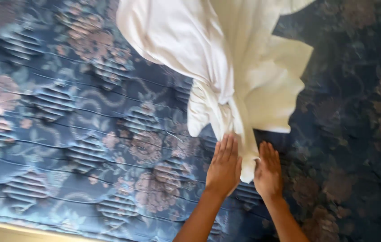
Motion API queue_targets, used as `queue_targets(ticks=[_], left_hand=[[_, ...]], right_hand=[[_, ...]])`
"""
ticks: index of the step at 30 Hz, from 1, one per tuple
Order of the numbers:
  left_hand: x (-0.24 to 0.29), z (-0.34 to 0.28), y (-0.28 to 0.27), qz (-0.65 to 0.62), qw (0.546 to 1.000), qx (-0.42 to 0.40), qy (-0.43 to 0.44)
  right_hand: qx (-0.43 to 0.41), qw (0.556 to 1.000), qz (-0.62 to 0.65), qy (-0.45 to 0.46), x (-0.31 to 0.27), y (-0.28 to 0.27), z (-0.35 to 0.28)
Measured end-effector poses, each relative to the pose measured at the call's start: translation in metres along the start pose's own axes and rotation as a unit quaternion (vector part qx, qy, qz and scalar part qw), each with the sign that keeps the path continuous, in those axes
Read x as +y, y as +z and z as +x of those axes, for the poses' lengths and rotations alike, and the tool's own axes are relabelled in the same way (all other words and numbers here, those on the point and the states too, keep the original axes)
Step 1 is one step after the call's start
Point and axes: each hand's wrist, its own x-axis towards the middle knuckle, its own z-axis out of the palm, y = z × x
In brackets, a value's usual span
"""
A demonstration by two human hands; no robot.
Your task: The person folds a white bed sheet on a blue floral mattress. They smooth the fabric with both hands, fold the edges, and roll the sheet into a compact bundle.
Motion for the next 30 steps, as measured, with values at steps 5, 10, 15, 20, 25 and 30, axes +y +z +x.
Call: queue_targets(ticks=[5,10,15,20,25,30], left_hand=[[-0.052,0.006,-0.077,0.035,0.999,0.036,-0.005],[-0.124,0.039,-0.138,0.109,0.987,0.108,-0.053],[-0.172,0.082,-0.19,0.124,0.983,0.108,-0.076],[-0.207,0.131,-0.236,0.142,0.986,0.069,-0.05],[-0.244,0.187,-0.257,0.165,0.985,0.037,-0.025],[-0.273,0.231,-0.25,0.207,0.978,0.0,0.01]], right_hand=[[0.051,0.993,0.09,0.055,-0.067,-0.025,0.027],[0.158,0.977,0.141,0.031,-0.168,-0.033,0.112],[0.091,0.989,0.092,-0.077,-0.227,0.014,0.192],[0.067,0.992,0.085,-0.063,-0.259,0.064,0.259],[0.062,0.994,0.07,-0.059,-0.275,0.106,0.315],[0.065,0.997,0.023,-0.037,-0.278,0.148,0.346]])
